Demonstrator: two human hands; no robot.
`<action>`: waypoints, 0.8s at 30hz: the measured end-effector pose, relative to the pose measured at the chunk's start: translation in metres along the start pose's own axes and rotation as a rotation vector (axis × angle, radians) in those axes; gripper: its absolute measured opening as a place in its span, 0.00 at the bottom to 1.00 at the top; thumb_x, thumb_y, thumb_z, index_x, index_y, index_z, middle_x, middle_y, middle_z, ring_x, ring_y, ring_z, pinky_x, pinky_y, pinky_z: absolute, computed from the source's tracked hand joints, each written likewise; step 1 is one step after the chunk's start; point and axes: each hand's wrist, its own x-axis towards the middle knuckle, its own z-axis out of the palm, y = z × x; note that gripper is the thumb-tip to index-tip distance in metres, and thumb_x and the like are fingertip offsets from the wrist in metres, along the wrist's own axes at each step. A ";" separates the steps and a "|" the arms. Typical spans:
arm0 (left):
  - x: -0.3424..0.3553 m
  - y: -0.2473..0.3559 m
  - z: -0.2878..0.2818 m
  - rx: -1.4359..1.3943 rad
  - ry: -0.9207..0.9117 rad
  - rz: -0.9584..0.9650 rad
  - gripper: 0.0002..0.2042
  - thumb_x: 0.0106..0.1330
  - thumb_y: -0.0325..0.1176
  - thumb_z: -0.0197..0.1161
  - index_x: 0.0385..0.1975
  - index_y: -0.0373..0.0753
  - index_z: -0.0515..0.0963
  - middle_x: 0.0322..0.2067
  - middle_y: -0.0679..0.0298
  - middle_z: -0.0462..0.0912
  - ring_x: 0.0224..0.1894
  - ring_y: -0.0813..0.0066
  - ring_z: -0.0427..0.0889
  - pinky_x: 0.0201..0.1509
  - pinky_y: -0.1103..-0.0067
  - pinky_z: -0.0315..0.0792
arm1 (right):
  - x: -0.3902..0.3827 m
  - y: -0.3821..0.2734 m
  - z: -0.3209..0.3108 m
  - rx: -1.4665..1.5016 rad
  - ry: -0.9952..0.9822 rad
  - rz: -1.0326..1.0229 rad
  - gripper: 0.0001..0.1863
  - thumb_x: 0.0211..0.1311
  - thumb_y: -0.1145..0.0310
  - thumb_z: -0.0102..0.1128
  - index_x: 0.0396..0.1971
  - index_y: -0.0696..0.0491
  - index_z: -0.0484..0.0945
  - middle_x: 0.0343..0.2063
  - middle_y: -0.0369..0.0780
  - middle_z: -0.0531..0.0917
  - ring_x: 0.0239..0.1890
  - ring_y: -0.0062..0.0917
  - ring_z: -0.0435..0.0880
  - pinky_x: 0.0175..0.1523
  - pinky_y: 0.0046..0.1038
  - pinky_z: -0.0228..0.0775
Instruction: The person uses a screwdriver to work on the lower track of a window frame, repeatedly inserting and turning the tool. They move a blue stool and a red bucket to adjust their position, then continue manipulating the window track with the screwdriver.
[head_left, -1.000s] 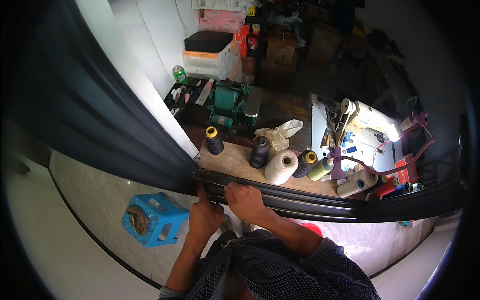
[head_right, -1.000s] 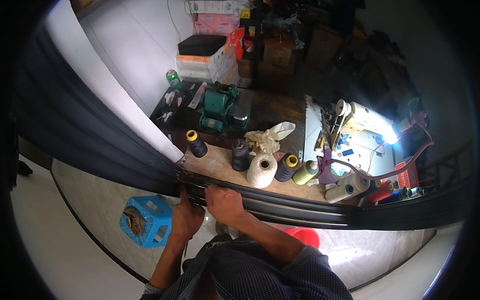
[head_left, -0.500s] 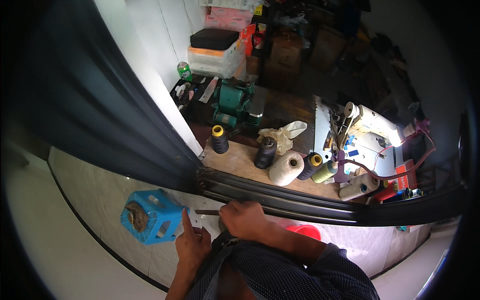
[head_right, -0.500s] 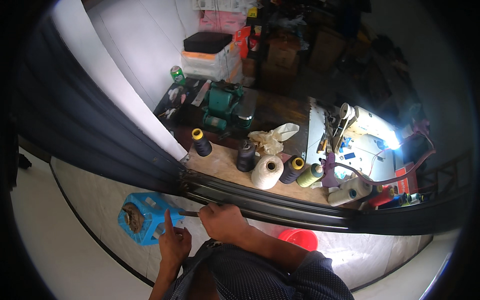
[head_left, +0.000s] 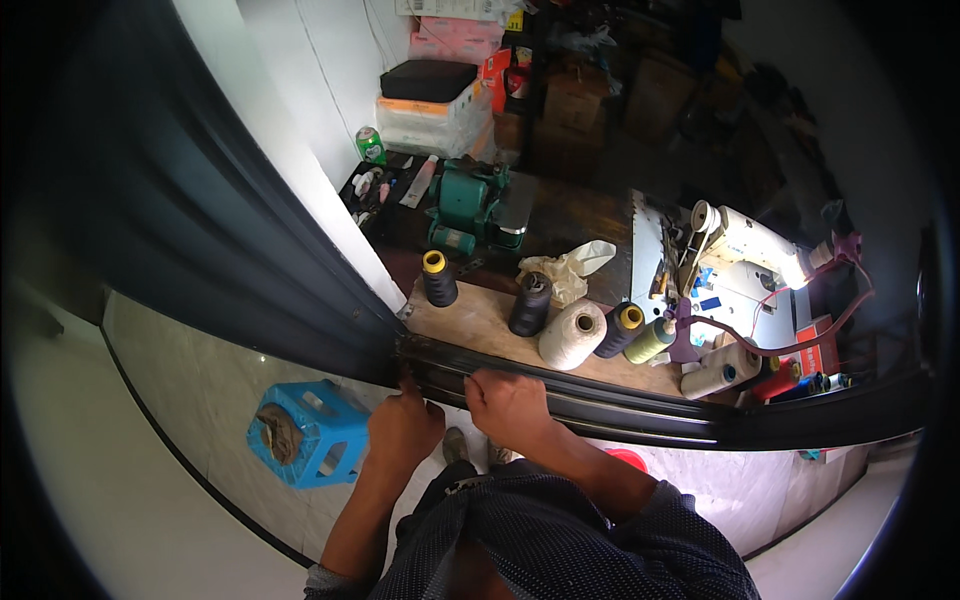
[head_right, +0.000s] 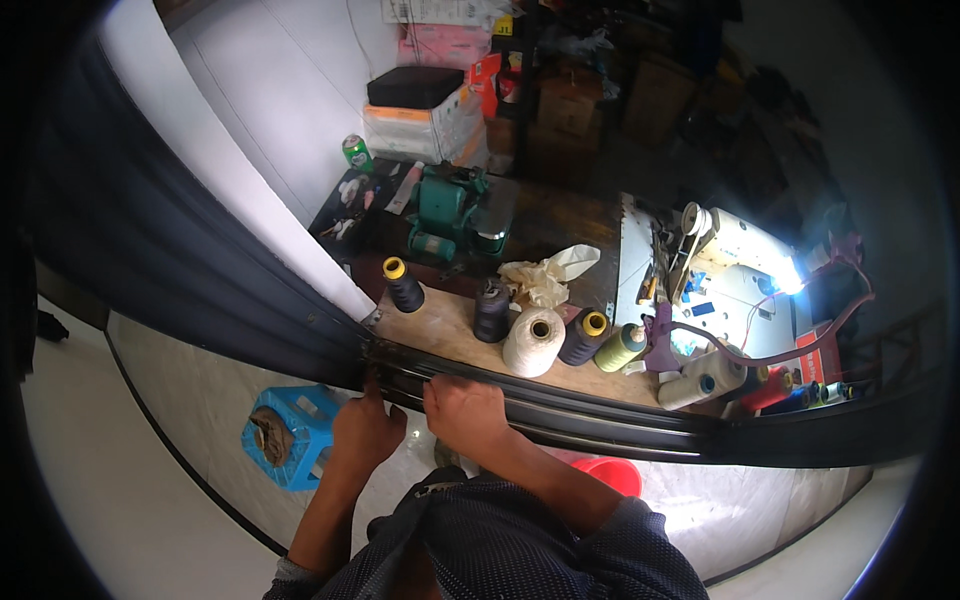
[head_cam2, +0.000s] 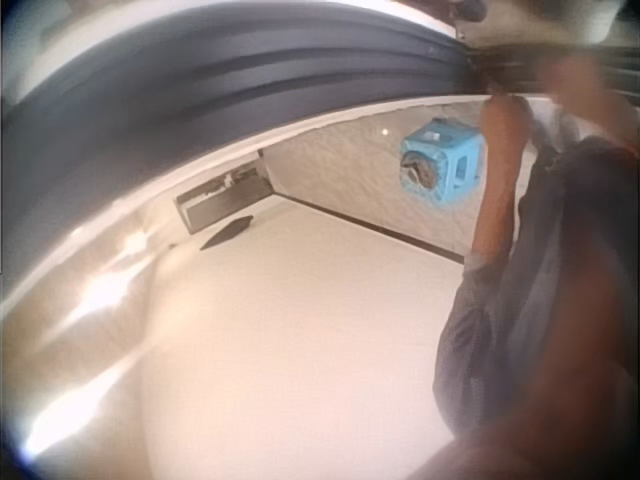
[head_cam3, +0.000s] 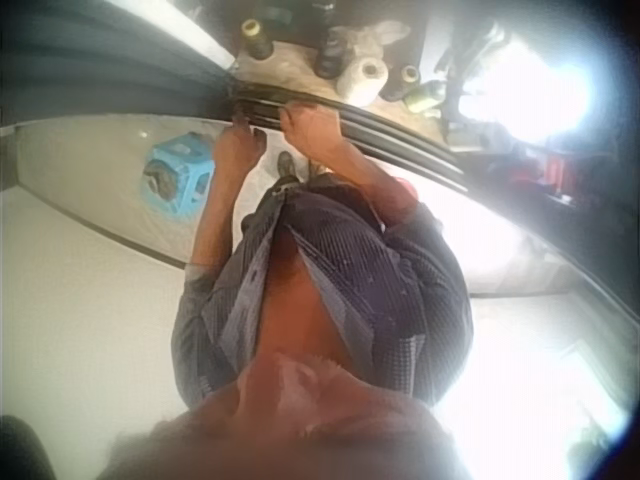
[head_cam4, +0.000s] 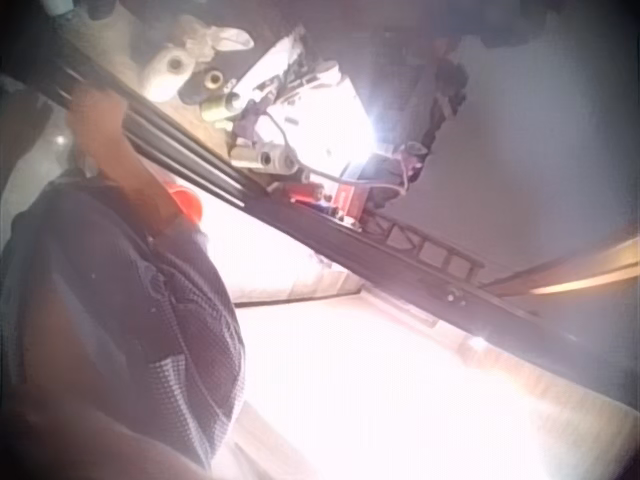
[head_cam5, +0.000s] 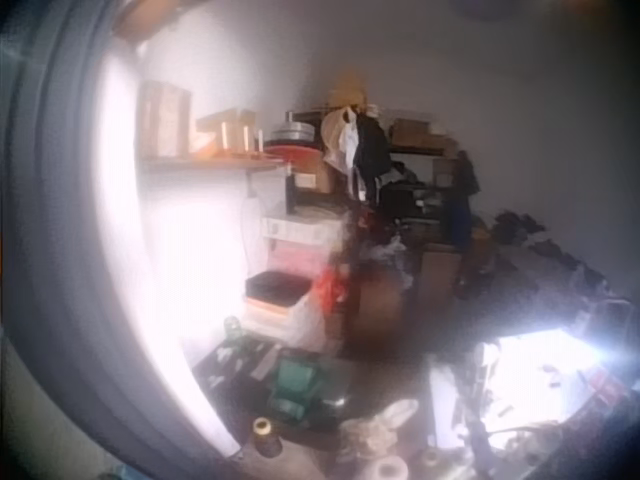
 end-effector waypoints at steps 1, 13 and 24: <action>0.003 0.001 0.005 0.002 0.009 -0.009 0.38 0.54 0.33 0.63 0.64 0.20 0.59 0.22 0.39 0.81 0.25 0.40 0.83 0.30 0.55 0.78 | 0.003 -0.003 0.000 -0.014 -0.040 0.027 0.11 0.63 0.63 0.59 0.23 0.52 0.78 0.22 0.44 0.84 0.24 0.44 0.85 0.29 0.43 0.77; 0.003 0.003 0.008 -0.096 -0.023 -0.047 0.42 0.53 0.34 0.64 0.67 0.21 0.55 0.23 0.37 0.81 0.27 0.35 0.83 0.34 0.52 0.79 | 0.015 0.005 0.010 0.066 -0.054 0.133 0.11 0.63 0.62 0.58 0.23 0.51 0.81 0.21 0.49 0.83 0.26 0.50 0.84 0.34 0.48 0.79; 0.002 0.002 0.005 -0.086 -0.008 -0.050 0.41 0.52 0.35 0.65 0.67 0.22 0.57 0.21 0.37 0.80 0.26 0.36 0.83 0.33 0.53 0.78 | 0.014 0.014 0.019 0.122 -0.086 0.112 0.12 0.66 0.65 0.57 0.25 0.55 0.79 0.22 0.49 0.83 0.28 0.50 0.84 0.35 0.47 0.78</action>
